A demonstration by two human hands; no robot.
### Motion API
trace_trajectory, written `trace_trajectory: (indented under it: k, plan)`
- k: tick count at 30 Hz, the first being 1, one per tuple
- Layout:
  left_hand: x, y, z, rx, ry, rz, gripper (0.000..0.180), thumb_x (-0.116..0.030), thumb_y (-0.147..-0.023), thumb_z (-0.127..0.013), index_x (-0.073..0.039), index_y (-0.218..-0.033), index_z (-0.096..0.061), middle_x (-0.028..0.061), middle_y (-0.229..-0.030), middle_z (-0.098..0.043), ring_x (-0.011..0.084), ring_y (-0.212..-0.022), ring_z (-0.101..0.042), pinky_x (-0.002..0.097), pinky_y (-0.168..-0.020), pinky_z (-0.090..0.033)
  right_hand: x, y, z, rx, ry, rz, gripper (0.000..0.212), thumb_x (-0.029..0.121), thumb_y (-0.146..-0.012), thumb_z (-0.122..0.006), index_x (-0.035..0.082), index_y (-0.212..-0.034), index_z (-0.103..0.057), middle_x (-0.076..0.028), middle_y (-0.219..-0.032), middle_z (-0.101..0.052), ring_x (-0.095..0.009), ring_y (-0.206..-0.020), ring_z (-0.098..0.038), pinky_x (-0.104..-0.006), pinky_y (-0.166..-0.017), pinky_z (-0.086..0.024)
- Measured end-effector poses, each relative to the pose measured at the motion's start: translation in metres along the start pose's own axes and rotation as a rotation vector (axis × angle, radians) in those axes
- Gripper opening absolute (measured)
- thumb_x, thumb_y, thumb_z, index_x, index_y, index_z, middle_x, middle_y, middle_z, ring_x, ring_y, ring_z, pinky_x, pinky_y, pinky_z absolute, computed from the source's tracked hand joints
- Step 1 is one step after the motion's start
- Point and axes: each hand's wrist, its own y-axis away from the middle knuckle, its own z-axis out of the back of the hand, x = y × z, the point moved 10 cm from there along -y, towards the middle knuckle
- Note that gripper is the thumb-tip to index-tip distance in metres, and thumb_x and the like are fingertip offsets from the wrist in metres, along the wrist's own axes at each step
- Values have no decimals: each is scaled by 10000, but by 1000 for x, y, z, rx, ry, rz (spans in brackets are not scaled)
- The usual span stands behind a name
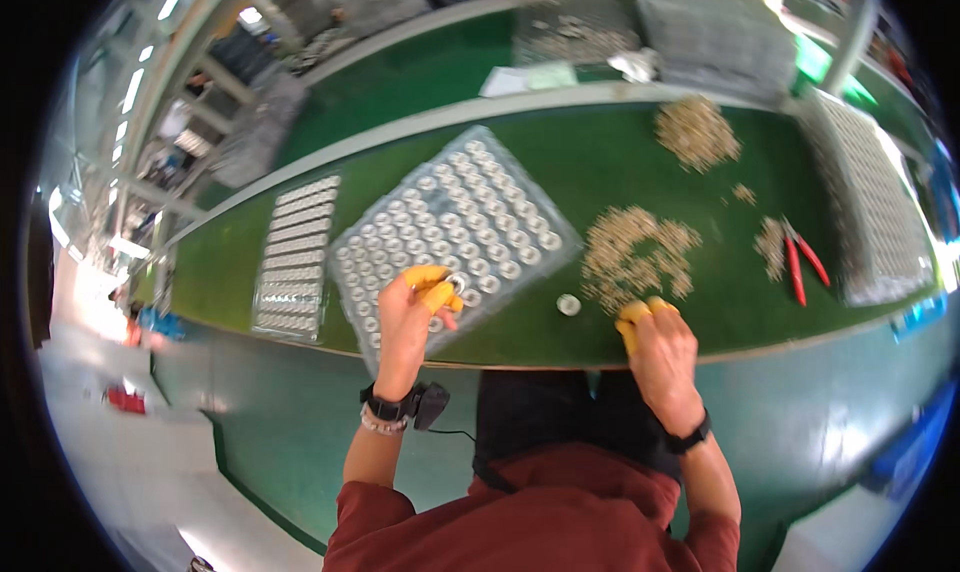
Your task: Manually assembling small circular electronic components by inserting parts and placing them in a tray.
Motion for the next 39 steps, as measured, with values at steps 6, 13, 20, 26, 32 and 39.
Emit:
trace_trajectory:
  k: [6,13,20,26,32,39]
  plan:
    - [-39,-74,52,-163,-356,-43,172,-31,-804,-651,63,-948,-645,102,-751,-657,128,-554,-602,228,-436,-428,-1,-3,-1,61,40,-10,131,60,-740,-686,31,-805,-576,-117,-754,-562,-312,-718,-568,-416,-612,-461]
    - [-37,-143,50,-256,-794,-343,143,-100,-756,-706,0,-857,-697,140,-715,-680,259,-633,-655,369,-603,-491,0,-7,-9,55,70,-13,143,71,-714,-691,32,-772,-566,-116,-735,-561,-307,-706,-573,-412,-614,-471]
    - [-30,-151,42,-286,-988,-345,130,-132,-752,-717,-32,-831,-689,165,-782,-682,338,-742,-660,429,-660,-496,0,-9,-8,58,53,3,149,70,-708,-691,40,-758,-555,-110,-721,-558,-303,-685,-572,-406,-602,-470]
    - [-40,-110,17,-125,-1016,-367,157,-88,-755,-707,-12,-892,-707,168,-781,-691,284,-704,-675,355,-650,-510,-2,-2,-3,62,54,20,146,67,-722,-682,39,-760,-544,-112,-716,-553,-305,-671,-564,-406,-607,-466]
    - [-22,-103,-1,-77,-1161,-568,181,-144,-737,-723,-59,-896,-716,150,-799,-682,292,-726,-666,381,-654,-500,-5,-4,9,37,31,12,132,74,-742,-678,48,-800,-563,-118,-728,-552,-313,-681,-562,-414,-615,-460]
    - [-46,-93,31,-118,-768,-377,162,-40,-758,-709,31,-887,-643,135,-819,-686,221,-691,-647,335,-682,-505,-38,7,25,-37,-155,-176,120,93,-788,-669,52,-892,-624,-124,-752,-565,-320,-708,-570,-422,-625,-461]
